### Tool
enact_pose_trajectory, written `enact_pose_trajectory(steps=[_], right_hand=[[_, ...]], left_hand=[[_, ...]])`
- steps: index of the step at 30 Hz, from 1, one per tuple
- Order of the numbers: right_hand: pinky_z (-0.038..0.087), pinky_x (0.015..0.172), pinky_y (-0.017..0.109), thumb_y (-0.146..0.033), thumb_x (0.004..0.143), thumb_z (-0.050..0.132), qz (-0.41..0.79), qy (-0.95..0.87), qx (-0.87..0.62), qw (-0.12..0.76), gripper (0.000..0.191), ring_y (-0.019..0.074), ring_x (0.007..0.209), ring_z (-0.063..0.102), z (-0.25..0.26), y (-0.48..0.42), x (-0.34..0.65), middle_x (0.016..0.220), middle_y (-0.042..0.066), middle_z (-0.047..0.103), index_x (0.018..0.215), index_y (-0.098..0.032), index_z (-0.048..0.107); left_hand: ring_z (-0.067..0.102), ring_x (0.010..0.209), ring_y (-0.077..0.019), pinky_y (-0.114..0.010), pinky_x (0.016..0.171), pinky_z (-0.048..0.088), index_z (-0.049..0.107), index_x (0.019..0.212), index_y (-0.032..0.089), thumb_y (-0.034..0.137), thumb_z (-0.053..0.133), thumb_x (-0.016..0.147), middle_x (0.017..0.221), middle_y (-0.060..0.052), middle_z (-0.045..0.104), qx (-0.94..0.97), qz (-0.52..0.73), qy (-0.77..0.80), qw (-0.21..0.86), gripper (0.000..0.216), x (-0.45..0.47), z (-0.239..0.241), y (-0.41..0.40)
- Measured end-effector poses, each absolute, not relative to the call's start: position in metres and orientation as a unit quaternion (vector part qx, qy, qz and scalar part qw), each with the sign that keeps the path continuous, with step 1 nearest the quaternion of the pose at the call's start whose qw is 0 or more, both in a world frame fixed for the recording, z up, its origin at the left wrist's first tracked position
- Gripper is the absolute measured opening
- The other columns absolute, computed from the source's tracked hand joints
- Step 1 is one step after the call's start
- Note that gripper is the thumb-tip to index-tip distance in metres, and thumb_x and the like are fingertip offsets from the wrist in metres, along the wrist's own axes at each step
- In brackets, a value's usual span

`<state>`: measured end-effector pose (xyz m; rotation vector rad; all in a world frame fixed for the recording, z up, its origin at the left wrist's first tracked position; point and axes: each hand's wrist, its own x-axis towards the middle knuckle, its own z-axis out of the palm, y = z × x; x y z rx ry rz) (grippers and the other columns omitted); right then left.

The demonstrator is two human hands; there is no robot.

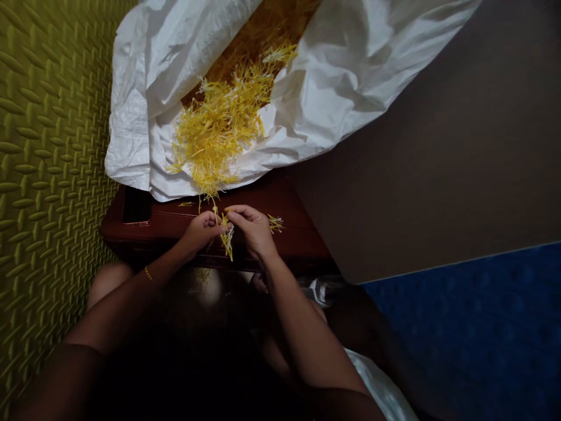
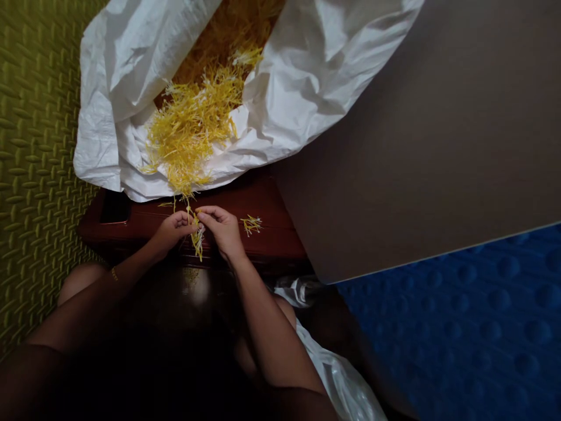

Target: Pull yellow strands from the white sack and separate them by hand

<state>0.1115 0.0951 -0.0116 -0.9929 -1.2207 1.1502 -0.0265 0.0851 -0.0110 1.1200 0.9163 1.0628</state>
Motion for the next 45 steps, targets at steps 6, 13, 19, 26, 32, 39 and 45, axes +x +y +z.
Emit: enact_pose_trajectory(steps=[6, 13, 19, 26, 32, 39, 45], right_hand=[[0.045, 0.058, 0.026, -0.036, 0.066, 0.069, 0.494, -0.527, -0.418, 0.551, 0.022, 0.0102, 0.057, 0.053, -0.009, 0.093, 0.114, 0.073, -0.001, 0.066, 0.083, -0.021, 0.069], [0.046, 0.069, 0.027, -0.035, 0.067, 0.069, 0.467, -0.554, -0.400, 0.562, 0.019, 0.0120, 0.068, 0.056, -0.010, 0.095, 0.114, 0.076, -0.001, 0.065, 0.078, -0.020, 0.065], [0.045, 0.073, 0.030, -0.033, 0.078, 0.057, 0.330, -0.642, -0.422, 0.549, 0.013, 0.0149, 0.075, 0.057, -0.010, 0.094, 0.115, 0.080, 0.002, 0.064, 0.081, -0.020, 0.060], [0.041, 0.075, 0.032, -0.021, 0.085, 0.043, 0.044, -0.758, -0.463, 0.457, 0.013, 0.0191, 0.080, 0.054, -0.015, 0.096, 0.110, 0.082, 0.006, 0.061, 0.083, -0.022, 0.056], [0.042, 0.074, 0.032, -0.023, 0.083, 0.045, 0.058, -0.702, -0.493, 0.511, 0.012, 0.0187, 0.078, 0.055, -0.019, 0.104, 0.100, 0.078, 0.005, 0.061, 0.079, -0.021, 0.056], [0.043, 0.064, 0.025, -0.031, 0.076, 0.058, 0.363, -0.648, -0.420, 0.521, 0.013, 0.0113, 0.064, 0.051, -0.012, 0.108, 0.108, 0.071, -0.002, 0.058, 0.081, -0.019, 0.059], [0.044, 0.071, 0.027, -0.027, 0.077, 0.058, 0.256, -0.684, -0.424, 0.536, 0.007, 0.0134, 0.075, 0.053, -0.010, 0.100, 0.102, 0.079, 0.001, 0.058, 0.078, -0.020, 0.061]], left_hand=[[0.053, 0.064, -0.0084, -0.023, 0.068, 0.040, 0.056, 0.073, 0.013, 0.025, 0.065, 0.068, 0.068, 0.001, 0.060, 0.519, 0.482, 0.414, 0.572, 0.016, -0.028, -0.010, 0.085], [0.049, 0.063, -0.0092, -0.022, 0.064, 0.038, 0.059, 0.069, 0.014, 0.026, 0.061, 0.070, 0.065, 0.002, 0.057, 0.552, 0.497, 0.442, 0.503, 0.012, -0.029, -0.009, 0.087], [0.049, 0.067, -0.0116, -0.023, 0.065, 0.036, 0.059, 0.067, 0.016, 0.026, 0.056, 0.074, 0.067, 0.001, 0.057, 0.642, 0.483, 0.469, 0.368, 0.012, -0.033, -0.012, 0.088], [0.041, 0.058, -0.0095, -0.022, 0.059, 0.033, 0.053, 0.063, 0.016, 0.023, 0.054, 0.074, 0.059, 0.004, 0.048, 0.629, 0.465, 0.458, 0.423, 0.013, -0.032, -0.009, 0.092], [0.040, 0.056, -0.0083, -0.021, 0.057, 0.032, 0.053, 0.063, 0.015, 0.022, 0.055, 0.072, 0.057, 0.004, 0.047, 0.587, 0.494, 0.449, 0.459, 0.011, -0.029, -0.009, 0.098], [0.044, 0.059, -0.0091, -0.020, 0.058, 0.034, 0.051, 0.066, 0.016, 0.024, 0.052, 0.073, 0.062, 0.003, 0.050, 0.586, 0.482, 0.456, 0.466, 0.010, -0.033, -0.012, 0.094], [0.038, 0.055, -0.0080, -0.020, 0.054, 0.031, 0.046, 0.061, 0.017, 0.028, 0.054, 0.074, 0.056, 0.005, 0.042, 0.611, 0.468, 0.483, 0.418, 0.019, -0.034, -0.014, 0.093]])
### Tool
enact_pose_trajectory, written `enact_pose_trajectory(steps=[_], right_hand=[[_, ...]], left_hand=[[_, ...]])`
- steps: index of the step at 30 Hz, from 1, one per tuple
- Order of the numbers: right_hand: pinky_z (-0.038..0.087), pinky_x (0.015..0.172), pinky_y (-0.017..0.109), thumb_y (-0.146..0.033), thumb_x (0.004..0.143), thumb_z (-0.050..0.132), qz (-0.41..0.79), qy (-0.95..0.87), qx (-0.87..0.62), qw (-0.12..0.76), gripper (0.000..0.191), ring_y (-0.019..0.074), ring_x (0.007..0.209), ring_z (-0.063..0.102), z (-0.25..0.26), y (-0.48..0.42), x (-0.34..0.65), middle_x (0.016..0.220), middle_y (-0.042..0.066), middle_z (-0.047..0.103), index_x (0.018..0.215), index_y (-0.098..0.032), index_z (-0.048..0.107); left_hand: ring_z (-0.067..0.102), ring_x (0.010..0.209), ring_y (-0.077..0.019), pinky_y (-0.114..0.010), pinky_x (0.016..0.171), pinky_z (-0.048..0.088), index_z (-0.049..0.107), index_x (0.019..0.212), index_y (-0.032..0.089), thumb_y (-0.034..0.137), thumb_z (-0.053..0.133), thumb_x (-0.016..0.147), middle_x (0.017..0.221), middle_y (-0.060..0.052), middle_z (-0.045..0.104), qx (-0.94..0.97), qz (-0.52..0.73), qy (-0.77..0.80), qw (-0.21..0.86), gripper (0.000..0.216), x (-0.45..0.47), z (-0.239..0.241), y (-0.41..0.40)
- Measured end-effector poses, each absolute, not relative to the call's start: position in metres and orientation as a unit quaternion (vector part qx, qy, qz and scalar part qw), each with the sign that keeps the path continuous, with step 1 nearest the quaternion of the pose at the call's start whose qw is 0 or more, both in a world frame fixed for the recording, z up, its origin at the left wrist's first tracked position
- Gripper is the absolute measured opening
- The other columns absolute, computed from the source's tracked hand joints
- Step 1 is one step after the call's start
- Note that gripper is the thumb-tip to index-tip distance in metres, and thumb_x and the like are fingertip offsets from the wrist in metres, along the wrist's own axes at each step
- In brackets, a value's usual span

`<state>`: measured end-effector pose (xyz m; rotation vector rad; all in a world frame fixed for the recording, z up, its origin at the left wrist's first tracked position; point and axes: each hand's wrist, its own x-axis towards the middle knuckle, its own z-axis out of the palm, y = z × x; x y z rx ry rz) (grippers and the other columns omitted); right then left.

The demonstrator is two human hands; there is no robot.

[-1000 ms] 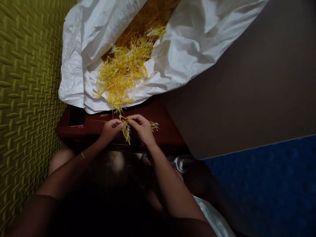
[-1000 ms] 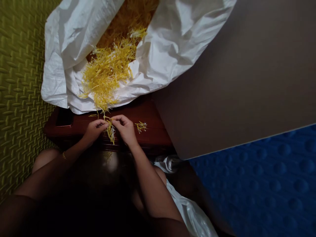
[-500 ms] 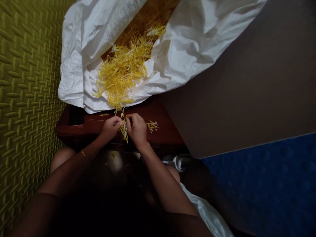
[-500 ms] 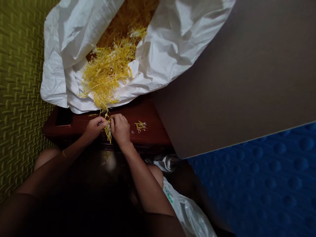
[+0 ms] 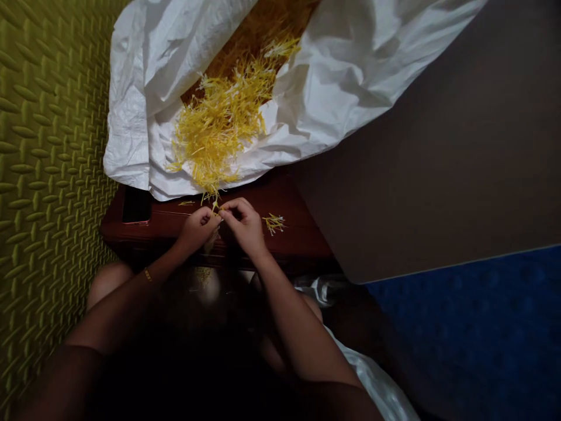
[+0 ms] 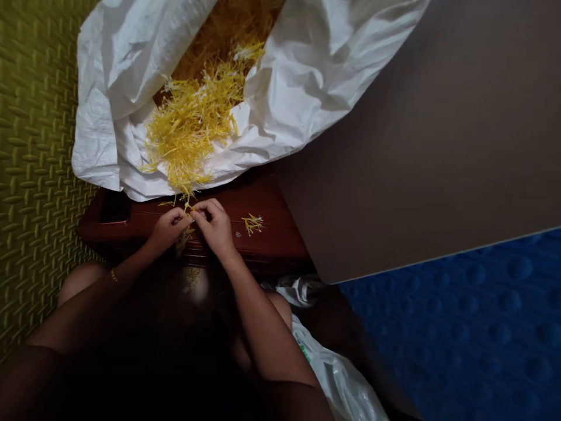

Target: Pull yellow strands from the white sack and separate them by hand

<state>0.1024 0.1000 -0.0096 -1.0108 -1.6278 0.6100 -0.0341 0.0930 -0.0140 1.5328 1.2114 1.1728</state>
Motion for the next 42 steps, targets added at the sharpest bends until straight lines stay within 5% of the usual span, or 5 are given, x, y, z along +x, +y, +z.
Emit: enact_pose_trajectory(steps=[10, 19, 24, 33, 42], right_hand=[[0.046, 0.079, 0.034, -0.023, 0.080, 0.056, 0.174, -0.704, -0.432, 0.536, 0.010, 0.0174, 0.084, 0.058, -0.010, 0.097, 0.103, 0.085, 0.003, 0.063, 0.080, -0.023, 0.066], [0.051, 0.062, 0.026, -0.022, 0.068, 0.066, 0.560, -0.372, -0.390, 0.629, 0.008, 0.0098, 0.056, 0.056, -0.020, 0.120, 0.115, 0.064, -0.002, 0.060, 0.074, -0.019, 0.061], [0.048, 0.057, 0.023, -0.022, 0.069, 0.064, 0.386, -0.310, -0.482, 0.723, 0.008, 0.0079, 0.053, 0.052, -0.020, 0.150, 0.175, 0.058, -0.005, 0.056, 0.074, -0.017, 0.060], [0.041, 0.083, 0.041, -0.019, 0.076, 0.053, -0.008, -0.589, -0.719, 0.369, 0.027, 0.0254, 0.089, 0.057, -0.021, 0.129, 0.188, 0.095, 0.016, 0.064, 0.096, -0.012, 0.070], [0.047, 0.077, 0.030, -0.029, 0.083, 0.054, 0.167, -0.717, -0.419, 0.532, 0.017, 0.0161, 0.082, 0.060, 0.003, 0.087, 0.109, 0.086, 0.005, 0.064, 0.089, -0.020, 0.068]], left_hand=[[0.041, 0.055, -0.0080, -0.021, 0.056, 0.033, 0.056, 0.068, 0.016, 0.023, 0.053, 0.073, 0.058, 0.004, 0.048, 0.569, 0.482, 0.475, 0.467, 0.009, -0.029, -0.016, 0.093], [0.045, 0.054, -0.0059, -0.019, 0.053, 0.034, 0.060, 0.072, 0.014, 0.026, 0.058, 0.072, 0.062, 0.002, 0.055, 0.515, 0.471, 0.413, 0.585, 0.012, -0.028, -0.001, 0.086], [0.041, 0.050, -0.0049, -0.019, 0.050, 0.032, 0.063, 0.079, 0.013, 0.032, 0.062, 0.071, 0.059, 0.003, 0.053, 0.483, 0.452, 0.421, 0.621, 0.021, -0.030, -0.003, 0.079], [0.044, 0.054, -0.0062, -0.020, 0.054, 0.037, 0.062, 0.077, 0.014, 0.035, 0.065, 0.068, 0.062, 0.002, 0.054, 0.431, 0.495, 0.434, 0.617, 0.023, -0.036, -0.005, 0.082], [0.044, 0.055, -0.0065, -0.019, 0.054, 0.036, 0.059, 0.074, 0.014, 0.033, 0.062, 0.070, 0.062, 0.002, 0.053, 0.469, 0.514, 0.421, 0.581, 0.020, -0.030, -0.013, 0.086]])
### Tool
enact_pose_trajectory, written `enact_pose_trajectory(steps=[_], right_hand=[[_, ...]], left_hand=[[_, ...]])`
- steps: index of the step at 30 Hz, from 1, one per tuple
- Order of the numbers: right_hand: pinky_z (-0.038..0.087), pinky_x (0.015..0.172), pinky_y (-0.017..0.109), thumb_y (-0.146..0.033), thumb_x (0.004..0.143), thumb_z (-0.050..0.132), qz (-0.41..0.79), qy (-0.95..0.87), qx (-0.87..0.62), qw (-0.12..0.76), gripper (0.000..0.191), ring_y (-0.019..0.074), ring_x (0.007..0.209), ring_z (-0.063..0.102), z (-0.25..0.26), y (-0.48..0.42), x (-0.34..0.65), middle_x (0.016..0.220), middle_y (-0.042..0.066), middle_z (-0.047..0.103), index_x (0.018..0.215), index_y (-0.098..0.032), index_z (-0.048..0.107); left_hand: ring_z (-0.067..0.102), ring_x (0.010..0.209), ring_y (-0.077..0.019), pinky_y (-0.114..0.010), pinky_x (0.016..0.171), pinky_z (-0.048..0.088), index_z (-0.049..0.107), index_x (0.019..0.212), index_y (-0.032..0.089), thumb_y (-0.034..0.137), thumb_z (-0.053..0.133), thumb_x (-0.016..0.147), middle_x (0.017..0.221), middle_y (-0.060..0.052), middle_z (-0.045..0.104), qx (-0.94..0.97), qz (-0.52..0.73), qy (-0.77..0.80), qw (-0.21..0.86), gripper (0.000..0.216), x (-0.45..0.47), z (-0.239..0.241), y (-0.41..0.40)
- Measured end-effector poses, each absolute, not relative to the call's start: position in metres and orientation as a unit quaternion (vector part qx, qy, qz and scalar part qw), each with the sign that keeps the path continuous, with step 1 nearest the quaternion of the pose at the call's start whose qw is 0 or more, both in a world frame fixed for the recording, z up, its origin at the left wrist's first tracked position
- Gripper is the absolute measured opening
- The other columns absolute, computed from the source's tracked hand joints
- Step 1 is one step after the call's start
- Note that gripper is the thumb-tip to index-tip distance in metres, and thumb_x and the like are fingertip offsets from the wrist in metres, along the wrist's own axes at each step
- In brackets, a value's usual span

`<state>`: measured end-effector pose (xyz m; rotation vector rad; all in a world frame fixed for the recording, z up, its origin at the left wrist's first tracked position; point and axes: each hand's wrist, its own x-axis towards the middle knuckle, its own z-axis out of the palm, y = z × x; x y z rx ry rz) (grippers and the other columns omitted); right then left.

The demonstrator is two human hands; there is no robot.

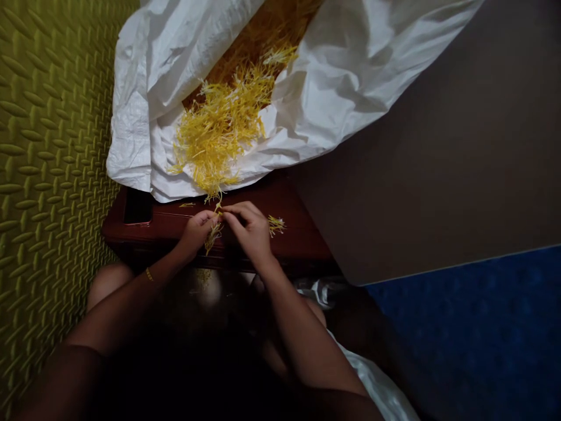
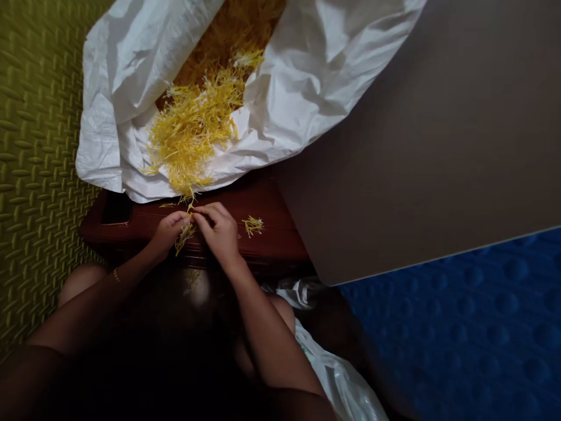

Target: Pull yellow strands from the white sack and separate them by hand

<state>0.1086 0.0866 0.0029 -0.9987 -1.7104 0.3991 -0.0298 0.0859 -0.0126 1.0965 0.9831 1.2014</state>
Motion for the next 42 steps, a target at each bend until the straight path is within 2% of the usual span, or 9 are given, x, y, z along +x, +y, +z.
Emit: enact_pose_trajectory(steps=[8, 16, 21, 26, 30, 33, 35, 38, 42], right_hand=[[0.046, 0.078, 0.030, -0.029, 0.075, 0.062, 0.339, -0.660, -0.438, 0.507, 0.016, 0.0157, 0.082, 0.061, -0.007, 0.097, 0.111, 0.084, 0.003, 0.066, 0.086, -0.020, 0.070], [0.044, 0.072, 0.028, -0.030, 0.074, 0.061, 0.371, -0.651, -0.435, 0.499, 0.013, 0.0136, 0.073, 0.057, -0.004, 0.094, 0.116, 0.077, 0.001, 0.065, 0.077, -0.018, 0.066], [0.043, 0.066, 0.026, -0.029, 0.074, 0.057, 0.305, -0.615, -0.479, 0.547, 0.012, 0.0124, 0.065, 0.054, -0.011, 0.100, 0.110, 0.074, 0.001, 0.063, 0.077, -0.018, 0.062], [0.042, 0.056, 0.027, -0.026, 0.079, 0.044, 0.181, -0.422, -0.600, 0.656, 0.021, 0.0115, 0.052, 0.047, -0.019, 0.139, 0.168, 0.064, 0.000, 0.058, 0.081, -0.014, 0.061], [0.044, 0.073, 0.034, -0.026, 0.076, 0.051, 0.037, -0.507, -0.667, 0.545, 0.021, 0.0183, 0.074, 0.058, -0.022, 0.145, 0.208, 0.082, 0.008, 0.066, 0.083, -0.014, 0.068], [0.043, 0.075, 0.038, -0.022, 0.076, 0.051, 0.014, -0.570, -0.719, 0.398, 0.023, 0.0222, 0.077, 0.058, -0.027, 0.135, 0.207, 0.086, 0.012, 0.066, 0.084, -0.015, 0.071], [0.043, 0.076, 0.041, -0.020, 0.077, 0.048, -0.004, -0.583, -0.730, 0.358, 0.026, 0.0249, 0.081, 0.058, -0.029, 0.130, 0.201, 0.091, 0.015, 0.064, 0.089, -0.013, 0.071], [0.041, 0.081, 0.045, -0.021, 0.079, 0.047, -0.037, -0.580, -0.713, 0.391, 0.029, 0.0277, 0.090, 0.056, -0.024, 0.126, 0.190, 0.101, 0.020, 0.060, 0.098, -0.011, 0.067], [0.043, 0.082, 0.038, -0.029, 0.083, 0.047, 0.052, -0.621, -0.593, 0.510, 0.024, 0.0212, 0.087, 0.056, -0.009, 0.113, 0.160, 0.093, 0.011, 0.061, 0.091, -0.015, 0.065]], left_hand=[[0.044, 0.060, -0.0068, -0.018, 0.055, 0.036, 0.059, 0.074, 0.015, 0.030, 0.058, 0.072, 0.065, 0.002, 0.053, 0.516, 0.517, 0.419, 0.540, 0.016, -0.027, -0.018, 0.089], [0.041, 0.055, -0.0057, -0.018, 0.052, 0.033, 0.058, 0.072, 0.014, 0.026, 0.056, 0.073, 0.061, 0.003, 0.051, 0.522, 0.508, 0.433, 0.531, 0.012, -0.024, -0.013, 0.087], [0.041, 0.052, -0.0052, -0.018, 0.051, 0.033, 0.059, 0.071, 0.014, 0.025, 0.055, 0.074, 0.059, 0.003, 0.050, 0.535, 0.498, 0.437, 0.524, 0.012, -0.019, -0.009, 0.085], [0.042, 0.051, -0.0053, -0.019, 0.051, 0.036, 0.059, 0.069, 0.014, 0.024, 0.057, 0.072, 0.059, 0.003, 0.052, 0.510, 0.492, 0.432, 0.558, 0.011, -0.017, -0.002, 0.079], [0.043, 0.051, -0.0061, -0.020, 0.051, 0.038, 0.063, 0.073, 0.014, 0.029, 0.061, 0.070, 0.059, 0.002, 0.054, 0.439, 0.517, 0.465, 0.569, 0.015, -0.026, -0.004, 0.082], [0.043, 0.052, -0.0059, -0.020, 0.049, 0.036, 0.064, 0.077, 0.014, 0.031, 0.064, 0.068, 0.058, 0.002, 0.053, 0.404, 0.537, 0.479, 0.565, 0.020, -0.034, -0.007, 0.086], [0.042, 0.052, -0.0055, -0.019, 0.049, 0.035, 0.065, 0.078, 0.013, 0.032, 0.066, 0.067, 0.058, 0.002, 0.053, 0.396, 0.543, 0.477, 0.566, 0.022, -0.036, -0.008, 0.088], [0.044, 0.054, -0.0057, -0.019, 0.049, 0.035, 0.064, 0.077, 0.013, 0.032, 0.066, 0.067, 0.060, 0.002, 0.054, 0.393, 0.547, 0.475, 0.566, 0.022, -0.036, -0.008, 0.088], [0.046, 0.056, -0.0061, -0.019, 0.053, 0.037, 0.061, 0.073, 0.013, 0.030, 0.067, 0.066, 0.062, 0.002, 0.056, 0.393, 0.563, 0.485, 0.542, 0.020, -0.034, -0.011, 0.089]])
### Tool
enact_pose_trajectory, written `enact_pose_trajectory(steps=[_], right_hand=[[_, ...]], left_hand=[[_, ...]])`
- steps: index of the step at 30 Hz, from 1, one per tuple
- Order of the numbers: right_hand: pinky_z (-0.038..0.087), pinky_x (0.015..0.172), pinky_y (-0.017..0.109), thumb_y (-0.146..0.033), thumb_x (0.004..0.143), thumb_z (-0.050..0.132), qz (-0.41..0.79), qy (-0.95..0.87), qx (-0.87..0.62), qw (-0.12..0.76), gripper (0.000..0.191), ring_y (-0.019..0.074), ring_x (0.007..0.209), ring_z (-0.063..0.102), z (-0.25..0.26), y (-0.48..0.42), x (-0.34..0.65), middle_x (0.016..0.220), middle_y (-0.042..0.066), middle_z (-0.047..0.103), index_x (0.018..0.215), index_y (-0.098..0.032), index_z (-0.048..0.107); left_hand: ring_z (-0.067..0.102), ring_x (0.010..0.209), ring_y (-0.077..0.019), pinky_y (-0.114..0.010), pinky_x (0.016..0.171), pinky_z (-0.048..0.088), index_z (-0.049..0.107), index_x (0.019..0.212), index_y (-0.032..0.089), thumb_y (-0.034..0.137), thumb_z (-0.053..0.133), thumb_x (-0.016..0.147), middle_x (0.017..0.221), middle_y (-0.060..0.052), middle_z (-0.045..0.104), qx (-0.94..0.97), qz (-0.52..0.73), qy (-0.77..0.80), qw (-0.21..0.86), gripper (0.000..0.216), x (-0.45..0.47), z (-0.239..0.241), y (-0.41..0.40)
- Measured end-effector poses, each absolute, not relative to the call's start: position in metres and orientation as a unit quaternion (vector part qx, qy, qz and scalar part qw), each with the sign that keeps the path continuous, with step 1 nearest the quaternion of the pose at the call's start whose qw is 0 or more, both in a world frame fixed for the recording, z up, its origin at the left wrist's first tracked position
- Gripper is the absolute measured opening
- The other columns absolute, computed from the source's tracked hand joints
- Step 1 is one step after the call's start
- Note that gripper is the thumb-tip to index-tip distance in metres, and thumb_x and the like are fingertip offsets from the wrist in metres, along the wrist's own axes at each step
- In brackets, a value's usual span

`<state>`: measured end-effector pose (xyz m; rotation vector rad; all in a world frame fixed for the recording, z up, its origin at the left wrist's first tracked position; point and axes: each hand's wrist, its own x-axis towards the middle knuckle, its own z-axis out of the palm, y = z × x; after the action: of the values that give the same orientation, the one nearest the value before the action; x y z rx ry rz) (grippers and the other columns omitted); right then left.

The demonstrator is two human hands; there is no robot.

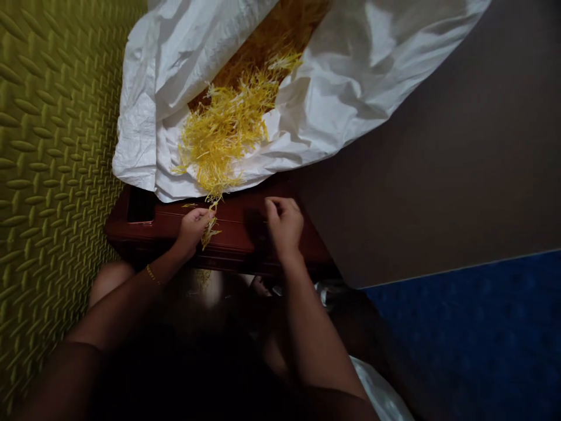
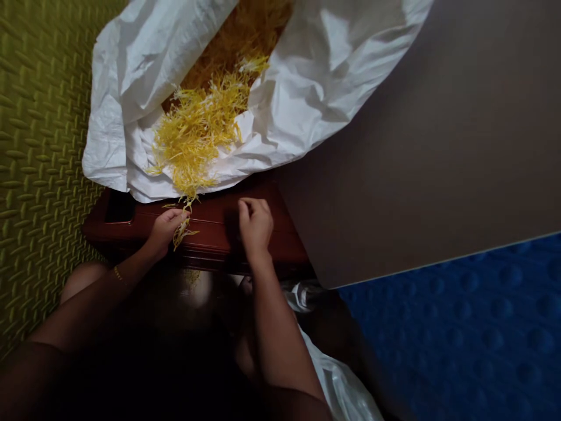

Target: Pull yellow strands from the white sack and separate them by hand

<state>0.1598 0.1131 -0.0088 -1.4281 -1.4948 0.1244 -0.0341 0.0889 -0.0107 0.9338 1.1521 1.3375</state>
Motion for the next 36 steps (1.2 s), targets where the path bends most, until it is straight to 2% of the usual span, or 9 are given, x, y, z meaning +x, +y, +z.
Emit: enact_pose_trajectory(steps=[2, 6, 13, 20, 26, 32, 36], right_hand=[[0.045, 0.078, 0.032, -0.034, 0.081, 0.052, 0.156, -0.646, -0.515, 0.541, 0.021, 0.0172, 0.081, 0.056, -0.004, 0.101, 0.136, 0.087, 0.006, 0.061, 0.090, -0.018, 0.062], [0.045, 0.063, 0.024, -0.034, 0.069, 0.066, 0.352, -0.651, -0.437, 0.511, 0.034, 0.0104, 0.066, 0.051, -0.007, 0.083, 0.095, 0.086, 0.001, 0.058, 0.099, -0.020, 0.056], [0.043, 0.062, 0.024, -0.030, 0.069, 0.063, 0.443, -0.565, -0.422, 0.553, 0.023, 0.0089, 0.061, 0.048, -0.017, 0.093, 0.099, 0.072, -0.003, 0.056, 0.090, -0.020, 0.058], [0.046, 0.063, 0.025, -0.032, 0.068, 0.064, 0.457, -0.534, -0.432, 0.565, 0.025, 0.0096, 0.062, 0.050, -0.016, 0.093, 0.102, 0.074, -0.002, 0.059, 0.090, -0.020, 0.060], [0.046, 0.069, 0.026, -0.037, 0.071, 0.062, 0.429, -0.569, -0.426, 0.558, 0.025, 0.0120, 0.070, 0.054, -0.015, 0.090, 0.102, 0.081, 0.000, 0.063, 0.089, -0.020, 0.062], [0.046, 0.070, 0.027, -0.038, 0.070, 0.061, 0.450, -0.571, -0.431, 0.535, 0.025, 0.0133, 0.072, 0.056, -0.017, 0.090, 0.099, 0.082, 0.001, 0.065, 0.088, -0.020, 0.062], [0.047, 0.075, 0.029, -0.030, 0.077, 0.049, 0.418, -0.537, -0.428, 0.594, 0.022, 0.0138, 0.077, 0.058, -0.015, 0.091, 0.102, 0.088, 0.002, 0.064, 0.093, -0.020, 0.061]], left_hand=[[0.046, 0.056, -0.0062, -0.020, 0.055, 0.038, 0.058, 0.072, 0.013, 0.030, 0.069, 0.064, 0.061, 0.003, 0.055, 0.393, 0.570, 0.482, 0.537, 0.021, -0.033, -0.012, 0.090], [0.049, 0.059, -0.0065, -0.019, 0.057, 0.039, 0.056, 0.071, 0.013, 0.028, 0.070, 0.061, 0.063, 0.002, 0.057, 0.407, 0.580, 0.459, 0.536, 0.023, -0.031, -0.011, 0.091], [0.049, 0.057, -0.0065, -0.020, 0.057, 0.039, 0.061, 0.075, 0.013, 0.030, 0.066, 0.066, 0.065, 0.002, 0.058, 0.396, 0.565, 0.450, 0.566, 0.020, -0.028, -0.005, 0.088], [0.052, 0.060, -0.0069, -0.021, 0.062, 0.042, 0.061, 0.078, 0.013, 0.028, 0.064, 0.069, 0.071, 0.000, 0.061, 0.404, 0.567, 0.433, 0.573, 0.018, -0.030, -0.008, 0.091], [0.051, 0.060, -0.0075, -0.021, 0.061, 0.041, 0.060, 0.079, 0.013, 0.028, 0.067, 0.063, 0.067, 0.001, 0.060, 0.424, 0.563, 0.422, 0.570, 0.023, -0.029, -0.012, 0.092], [0.048, 0.060, -0.0061, -0.019, 0.062, 0.038, 0.053, 0.071, 0.014, 0.022, 0.064, 0.065, 0.065, 0.003, 0.055, 0.458, 0.571, 0.419, 0.537, 0.015, -0.028, -0.010, 0.091], [0.049, 0.061, -0.0067, -0.020, 0.062, 0.038, 0.053, 0.072, 0.014, 0.022, 0.062, 0.068, 0.066, 0.003, 0.056, 0.473, 0.571, 0.426, 0.518, 0.012, -0.028, -0.012, 0.092]])
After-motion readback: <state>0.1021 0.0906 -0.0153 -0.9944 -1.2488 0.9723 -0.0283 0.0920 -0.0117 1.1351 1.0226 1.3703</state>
